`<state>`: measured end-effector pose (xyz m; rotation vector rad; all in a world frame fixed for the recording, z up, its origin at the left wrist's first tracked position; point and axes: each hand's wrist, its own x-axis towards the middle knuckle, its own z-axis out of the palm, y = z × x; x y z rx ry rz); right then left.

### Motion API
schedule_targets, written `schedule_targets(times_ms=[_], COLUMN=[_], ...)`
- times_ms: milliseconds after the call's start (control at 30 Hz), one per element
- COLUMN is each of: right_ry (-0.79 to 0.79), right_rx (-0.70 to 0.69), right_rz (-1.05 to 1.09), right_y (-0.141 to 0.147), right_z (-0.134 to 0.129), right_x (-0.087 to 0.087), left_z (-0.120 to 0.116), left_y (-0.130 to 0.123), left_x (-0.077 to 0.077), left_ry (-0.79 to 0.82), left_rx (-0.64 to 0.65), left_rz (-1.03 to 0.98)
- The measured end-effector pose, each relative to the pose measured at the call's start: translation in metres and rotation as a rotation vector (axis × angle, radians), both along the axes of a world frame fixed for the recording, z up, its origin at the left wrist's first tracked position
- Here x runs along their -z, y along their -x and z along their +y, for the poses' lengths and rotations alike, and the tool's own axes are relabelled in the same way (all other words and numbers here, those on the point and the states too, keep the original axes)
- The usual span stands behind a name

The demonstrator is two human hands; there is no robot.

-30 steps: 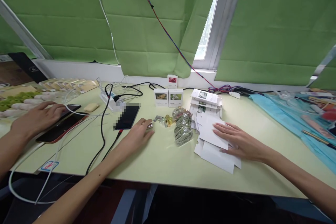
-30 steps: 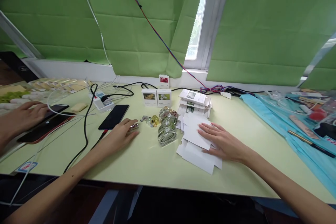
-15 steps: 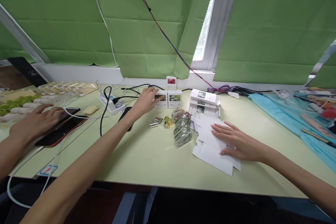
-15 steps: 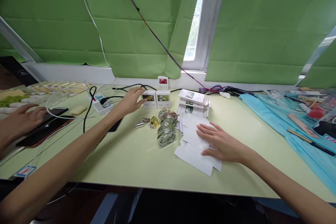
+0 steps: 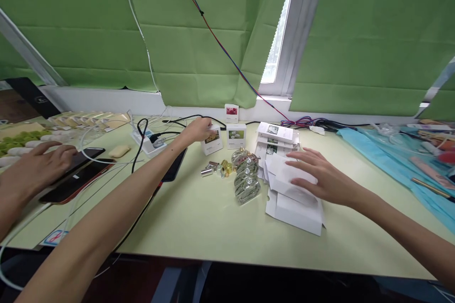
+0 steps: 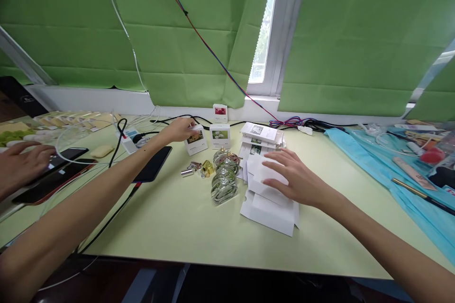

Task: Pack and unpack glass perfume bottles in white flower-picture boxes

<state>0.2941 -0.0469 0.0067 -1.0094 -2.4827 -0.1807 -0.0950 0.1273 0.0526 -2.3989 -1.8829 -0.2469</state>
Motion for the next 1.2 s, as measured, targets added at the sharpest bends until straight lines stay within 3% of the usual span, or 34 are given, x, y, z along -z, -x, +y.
schedule_targets(times_ms=[167, 300, 500, 533, 700, 833, 967, 1200], right_ry=[-0.189, -0.193, 0.036, 0.07, 0.1, 0.233, 0.306, 0.189], right_rx=[-0.084, -0.254, -0.399, -0.402, -0.274, -0.159, -0.181, -0.194], right_rz=[0.194, 0.18, -0.128, -0.156, -0.137, -0.075, 0.112, 0.017], right_y=[0.056, 0.111, 0.177, 0.187, 0.226, 0.24, 0.237, 0.221], right_z=[0.004, -0.022, -0.061, -0.062, -0.038, -0.022, -0.033, -0.048], right_x=[-0.027, -0.032, -0.002, 0.006, 0.038, 0.038, 0.035, 0.047], left_z=[-0.021, -0.054, -0.123, -0.135, -0.195, -0.232, -0.251, -0.228], left_y=[0.024, 0.05, 0.089, 0.094, 0.106, 0.097, 0.072, 0.04], left_x=[-0.004, -0.006, -0.004, -0.003, 0.01, 0.029, 0.048, 0.066], left_ry=[0.029, 0.042, 0.009, -0.005, 0.106, 0.198, 0.272, 0.422], left_rx=[-0.134, -0.221, -0.328, -0.303, -0.43, -0.569, -0.522, -0.317], left_rz=[-0.012, -0.019, -0.003, -0.015, -0.206, -0.458, -0.724, -0.895])
